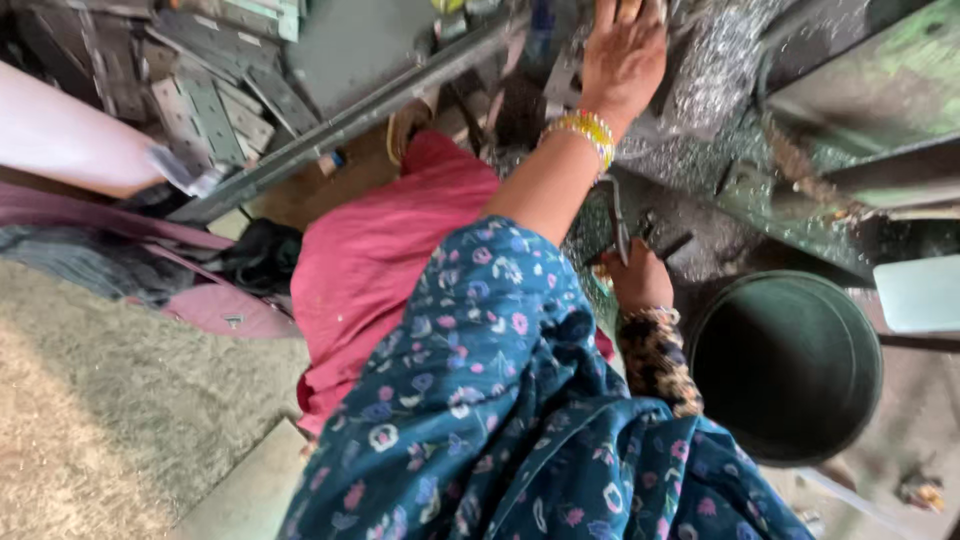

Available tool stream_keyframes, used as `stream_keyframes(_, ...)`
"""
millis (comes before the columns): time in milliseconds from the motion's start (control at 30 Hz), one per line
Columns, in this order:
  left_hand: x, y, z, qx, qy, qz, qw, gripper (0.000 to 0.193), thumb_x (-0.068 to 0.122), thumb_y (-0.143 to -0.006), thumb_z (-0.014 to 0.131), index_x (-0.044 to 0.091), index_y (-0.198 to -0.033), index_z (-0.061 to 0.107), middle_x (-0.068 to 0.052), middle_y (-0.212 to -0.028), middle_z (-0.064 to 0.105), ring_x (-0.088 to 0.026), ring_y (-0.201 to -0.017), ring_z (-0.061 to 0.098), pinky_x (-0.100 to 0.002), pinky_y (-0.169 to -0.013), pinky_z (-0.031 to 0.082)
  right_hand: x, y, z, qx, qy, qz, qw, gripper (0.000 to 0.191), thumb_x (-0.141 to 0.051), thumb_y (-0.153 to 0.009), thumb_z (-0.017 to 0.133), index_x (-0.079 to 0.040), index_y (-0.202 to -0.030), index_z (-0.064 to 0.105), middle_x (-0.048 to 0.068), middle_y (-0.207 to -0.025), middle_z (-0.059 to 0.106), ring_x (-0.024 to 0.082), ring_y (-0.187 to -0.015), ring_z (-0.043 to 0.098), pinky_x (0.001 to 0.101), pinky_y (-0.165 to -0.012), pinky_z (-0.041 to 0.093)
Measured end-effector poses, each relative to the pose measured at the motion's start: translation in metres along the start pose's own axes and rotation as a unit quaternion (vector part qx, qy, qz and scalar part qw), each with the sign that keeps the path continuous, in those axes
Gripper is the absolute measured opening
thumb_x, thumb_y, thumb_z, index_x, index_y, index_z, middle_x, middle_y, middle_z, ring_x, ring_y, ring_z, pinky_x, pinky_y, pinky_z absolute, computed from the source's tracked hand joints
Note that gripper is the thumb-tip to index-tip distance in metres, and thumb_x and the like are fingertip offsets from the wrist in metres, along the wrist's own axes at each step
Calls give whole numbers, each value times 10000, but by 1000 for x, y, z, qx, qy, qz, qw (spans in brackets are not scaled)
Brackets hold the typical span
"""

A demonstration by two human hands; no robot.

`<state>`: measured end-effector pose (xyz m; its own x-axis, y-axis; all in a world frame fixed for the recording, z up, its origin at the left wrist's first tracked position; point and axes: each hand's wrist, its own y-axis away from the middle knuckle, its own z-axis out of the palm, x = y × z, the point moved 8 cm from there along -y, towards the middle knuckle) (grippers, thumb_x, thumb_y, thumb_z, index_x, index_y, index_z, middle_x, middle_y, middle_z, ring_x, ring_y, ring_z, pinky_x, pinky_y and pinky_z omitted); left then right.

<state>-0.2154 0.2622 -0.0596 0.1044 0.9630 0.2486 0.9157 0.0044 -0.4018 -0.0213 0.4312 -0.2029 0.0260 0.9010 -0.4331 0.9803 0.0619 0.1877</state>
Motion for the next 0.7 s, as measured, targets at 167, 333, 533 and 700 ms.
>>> stream_keyframes(167, 3, -1, -13, 40, -74, 27, 996, 299, 155, -950, 549, 66, -1176, 724, -72, -1396, 607, -266, -1404, 442, -564, -1178, 282, -5, -7, -28, -43, 54, 11, 998, 372, -441, -1000, 597, -107, -1164, 617, 266, -960, 726, 494, -930, 699, 602, -782, 526)
stream_keyframes(333, 7, -3, -8, 13, -59, 20, 998, 333, 181, -942, 528, 84, -1212, 696, -47, -1407, 596, -255, -1402, 441, -574, -1179, 259, -17, -3, -49, -44, 82, 0, 996, 499, -486, -913, 681, -72, -1174, 581, 288, -977, 712, 509, -954, 673, 610, -793, 505)
stream_keyframes(533, 1, -6, 5, -8, 5, 22, 1000, 397, 144, -932, 478, 96, -1290, 643, -13, -1441, 561, -273, -1370, 463, -598, -1188, 203, -17, 0, -45, -47, 71, 2, 996, 478, -479, -914, 672, -76, -1161, 595, 284, -968, 714, 505, -943, 676, 610, -787, 503)
stream_keyframes(700, -1, -11, 20, -63, -25, 41, 997, 397, 129, -996, 431, 97, -1349, 610, -26, -1499, 514, -275, -1425, 430, -578, -1239, 143, -24, 1, -48, -36, 53, -24, 998, 469, -477, -925, 676, -57, -1121, 605, 276, -929, 714, 492, -932, 680, 590, -782, 506)
